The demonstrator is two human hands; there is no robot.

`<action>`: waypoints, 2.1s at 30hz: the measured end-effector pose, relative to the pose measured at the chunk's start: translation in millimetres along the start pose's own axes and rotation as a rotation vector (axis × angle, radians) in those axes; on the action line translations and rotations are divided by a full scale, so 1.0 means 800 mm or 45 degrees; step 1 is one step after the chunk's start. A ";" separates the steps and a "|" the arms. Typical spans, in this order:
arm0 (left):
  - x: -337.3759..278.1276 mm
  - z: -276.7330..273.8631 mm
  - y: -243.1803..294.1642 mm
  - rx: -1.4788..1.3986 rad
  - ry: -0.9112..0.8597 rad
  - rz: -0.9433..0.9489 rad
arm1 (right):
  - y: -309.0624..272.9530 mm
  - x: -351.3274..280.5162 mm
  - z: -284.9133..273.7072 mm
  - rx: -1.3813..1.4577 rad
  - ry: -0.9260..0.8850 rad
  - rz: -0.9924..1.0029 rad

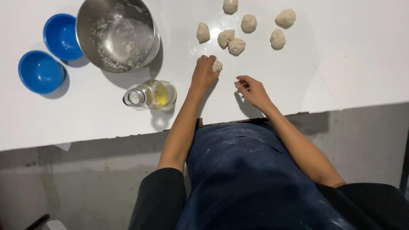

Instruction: Shaping pieces of dough into smooth balls on a clean surface.

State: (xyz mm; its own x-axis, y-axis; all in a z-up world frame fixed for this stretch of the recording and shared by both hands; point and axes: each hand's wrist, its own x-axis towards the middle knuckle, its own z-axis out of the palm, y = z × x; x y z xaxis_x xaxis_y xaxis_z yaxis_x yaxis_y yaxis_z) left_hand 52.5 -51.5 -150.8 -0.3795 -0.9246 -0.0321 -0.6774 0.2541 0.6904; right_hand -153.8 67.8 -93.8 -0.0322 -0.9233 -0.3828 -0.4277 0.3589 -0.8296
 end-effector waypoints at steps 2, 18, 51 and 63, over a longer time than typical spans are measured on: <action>0.003 -0.010 0.037 -0.044 -0.017 -0.188 | -0.009 0.009 -0.016 -0.068 -0.045 -0.159; -0.045 0.043 0.066 -0.734 -0.227 -0.494 | 0.014 0.018 -0.039 -0.368 0.150 -0.563; -0.087 -0.006 0.070 -0.452 -0.199 -0.509 | 0.028 0.093 -0.049 0.323 -0.229 -0.308; -0.051 0.051 0.053 -0.174 0.017 0.207 | 0.029 0.036 -0.031 -0.801 -0.046 -0.930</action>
State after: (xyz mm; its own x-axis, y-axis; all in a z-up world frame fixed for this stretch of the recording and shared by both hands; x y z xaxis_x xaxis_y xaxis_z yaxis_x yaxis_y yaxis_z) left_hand 14.1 8.7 -149.7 -0.4678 -0.8785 0.0968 -0.5155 0.3602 0.7775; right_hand -187.5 46.5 -113.9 0.4574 -0.8811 0.1205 -0.7375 -0.4515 -0.5022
